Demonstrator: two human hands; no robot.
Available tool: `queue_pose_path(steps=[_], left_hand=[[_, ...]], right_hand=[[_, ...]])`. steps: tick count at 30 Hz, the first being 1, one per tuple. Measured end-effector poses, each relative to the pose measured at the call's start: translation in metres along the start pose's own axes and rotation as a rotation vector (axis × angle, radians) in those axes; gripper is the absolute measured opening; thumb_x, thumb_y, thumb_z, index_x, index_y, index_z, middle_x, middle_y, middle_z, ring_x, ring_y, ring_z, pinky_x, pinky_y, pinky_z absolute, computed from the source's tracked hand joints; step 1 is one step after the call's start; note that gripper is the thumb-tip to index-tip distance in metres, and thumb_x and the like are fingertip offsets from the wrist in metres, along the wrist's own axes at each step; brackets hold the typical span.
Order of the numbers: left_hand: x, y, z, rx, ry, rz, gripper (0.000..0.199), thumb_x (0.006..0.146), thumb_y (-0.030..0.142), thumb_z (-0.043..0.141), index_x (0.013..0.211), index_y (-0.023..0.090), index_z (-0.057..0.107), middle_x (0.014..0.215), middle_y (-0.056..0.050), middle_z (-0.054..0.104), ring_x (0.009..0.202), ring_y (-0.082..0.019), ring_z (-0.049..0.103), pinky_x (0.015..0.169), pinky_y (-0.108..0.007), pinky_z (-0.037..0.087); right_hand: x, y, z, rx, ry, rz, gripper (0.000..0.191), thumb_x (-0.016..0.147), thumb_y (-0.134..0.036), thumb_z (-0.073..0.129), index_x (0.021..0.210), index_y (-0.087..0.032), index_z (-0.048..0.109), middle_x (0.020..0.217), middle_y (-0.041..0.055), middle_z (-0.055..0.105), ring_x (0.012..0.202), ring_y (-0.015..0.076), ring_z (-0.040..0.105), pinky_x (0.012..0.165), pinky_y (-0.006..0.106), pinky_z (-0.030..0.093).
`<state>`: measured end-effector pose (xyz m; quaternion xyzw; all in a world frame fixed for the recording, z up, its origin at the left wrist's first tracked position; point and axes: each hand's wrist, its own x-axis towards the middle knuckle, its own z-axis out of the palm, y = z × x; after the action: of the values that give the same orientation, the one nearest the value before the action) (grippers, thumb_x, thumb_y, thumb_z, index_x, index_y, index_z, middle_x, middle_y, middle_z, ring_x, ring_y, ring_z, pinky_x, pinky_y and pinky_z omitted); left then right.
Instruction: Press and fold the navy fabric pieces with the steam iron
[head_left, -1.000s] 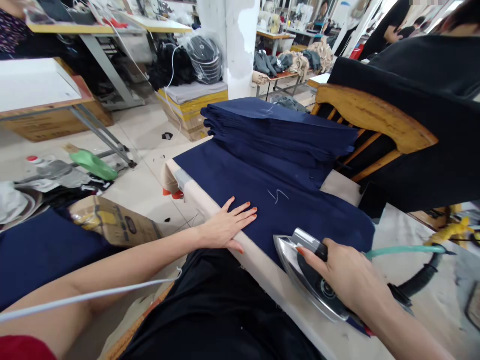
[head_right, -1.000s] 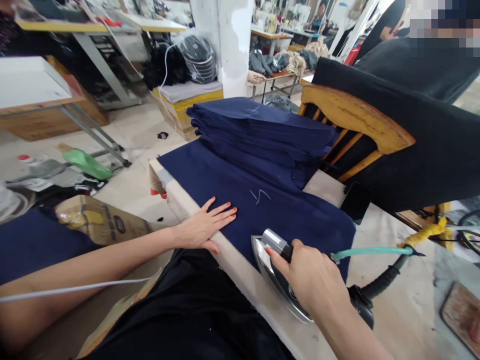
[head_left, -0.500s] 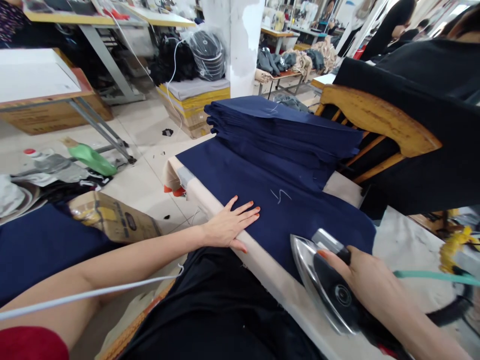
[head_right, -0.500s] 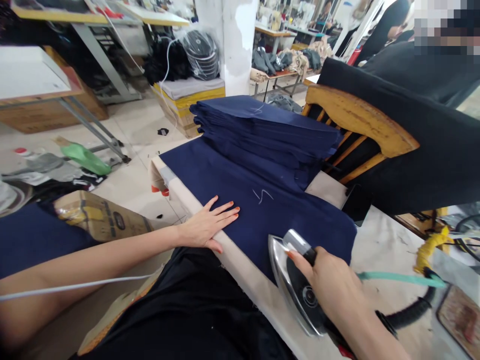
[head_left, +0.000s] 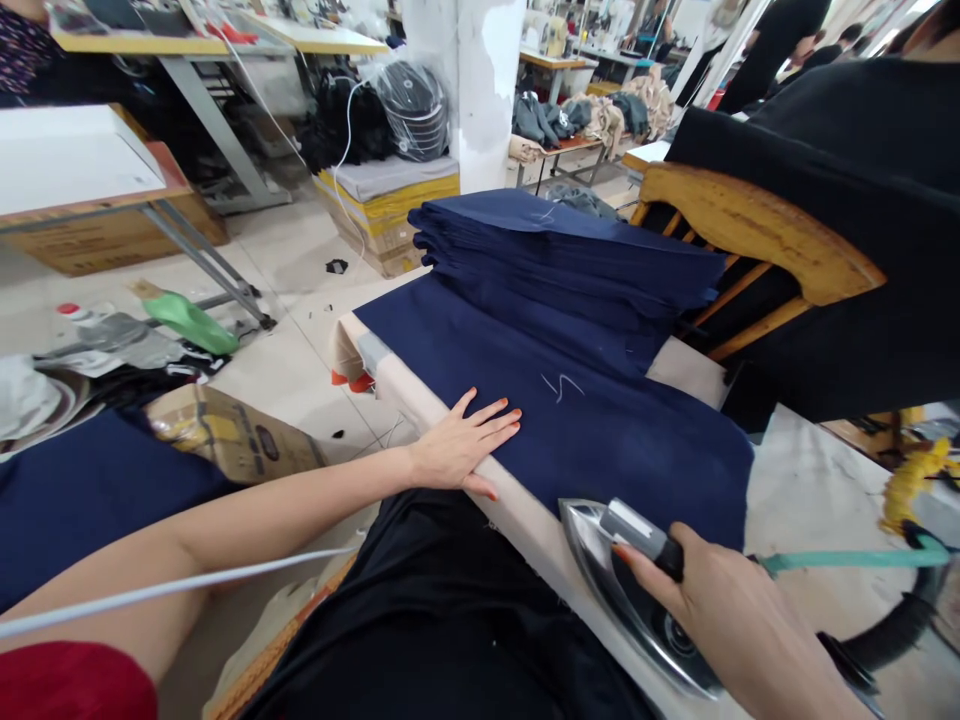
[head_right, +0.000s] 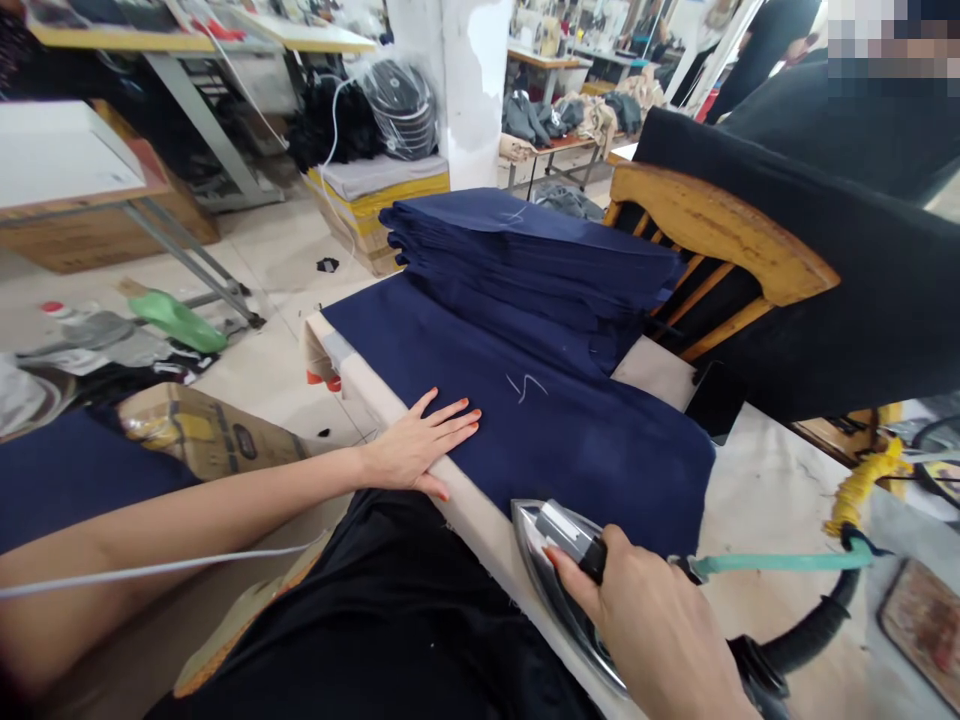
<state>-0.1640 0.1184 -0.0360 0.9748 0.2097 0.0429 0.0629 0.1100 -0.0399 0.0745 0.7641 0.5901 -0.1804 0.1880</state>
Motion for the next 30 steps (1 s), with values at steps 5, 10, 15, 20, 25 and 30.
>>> queue_pose_path(steps=[5, 10, 15, 20, 25, 30], left_hand=[[0.000, 0.000, 0.000, 0.002, 0.008, 0.000, 0.092, 0.076, 0.078, 0.034, 0.143, 0.015, 0.028, 0.148, -0.015, 0.026, 0.140, -0.031, 0.014, 0.109, -0.056, -0.006], [0.001, 0.000, 0.001, -0.002, 0.001, -0.004, 0.090, 0.076, 0.078, 0.034, 0.142, 0.016, 0.030, 0.149, -0.014, 0.025, 0.140, -0.032, 0.013, 0.110, -0.055, -0.006], [0.001, -0.001, 0.002, 0.009, -0.011, -0.004, 0.090, 0.078, 0.077, 0.033, 0.143, 0.015, 0.027, 0.149, -0.015, 0.024, 0.140, -0.031, 0.013, 0.109, -0.055, -0.008], [0.000, -0.002, 0.000, 0.031, -0.016, 0.007, 0.091, 0.078, 0.076, 0.034, 0.144, 0.014, 0.024, 0.149, -0.016, 0.024, 0.140, -0.030, 0.012, 0.109, -0.055, -0.008], [0.002, -0.003, 0.000, 0.045, -0.028, 0.013, 0.091, 0.079, 0.076, 0.033, 0.144, 0.014, 0.023, 0.149, -0.016, 0.023, 0.140, -0.031, 0.012, 0.109, -0.054, -0.009], [0.003, -0.005, 0.003, 0.056, -0.031, 0.020, 0.093, 0.078, 0.077, 0.030, 0.145, 0.013, 0.021, 0.150, -0.015, 0.022, 0.140, -0.031, 0.011, 0.109, -0.053, -0.011]], right_hand=[[-0.014, 0.021, 0.002, 0.066, -0.059, 0.006, 0.049, 0.082, -0.068, 0.029, 0.084, -0.024, 0.050, 0.067, 0.0093, 0.066, 0.074, 0.0329, 0.065, 0.065, 0.041, 0.045], [-0.015, 0.029, -0.009, 0.022, -0.052, 0.031, 0.053, 0.080, -0.072, 0.026, 0.080, -0.025, 0.050, 0.062, 0.0084, 0.063, 0.069, 0.0321, 0.065, 0.060, 0.039, 0.043], [0.009, -0.004, -0.026, -0.008, 0.034, 0.019, 0.050, 0.084, -0.069, 0.021, 0.076, -0.025, 0.044, 0.065, 0.0073, 0.063, 0.070, 0.0320, 0.064, 0.059, 0.038, 0.041], [0.019, -0.002, -0.022, 0.021, 0.022, 0.027, 0.048, 0.086, -0.065, 0.024, 0.077, -0.023, 0.044, 0.064, 0.0082, 0.061, 0.069, 0.0305, 0.064, 0.056, 0.035, 0.040], [0.009, 0.059, 0.007, 0.037, 0.097, 0.121, 0.051, 0.083, -0.070, 0.026, 0.073, -0.023, 0.045, 0.061, 0.0090, 0.062, 0.066, 0.0311, 0.064, 0.058, 0.037, 0.042], [-0.006, 0.116, 0.023, 0.180, 0.139, 0.221, 0.052, 0.082, -0.068, 0.031, 0.073, -0.023, 0.054, 0.055, 0.0073, 0.061, 0.058, 0.0274, 0.063, 0.054, 0.035, 0.042]])
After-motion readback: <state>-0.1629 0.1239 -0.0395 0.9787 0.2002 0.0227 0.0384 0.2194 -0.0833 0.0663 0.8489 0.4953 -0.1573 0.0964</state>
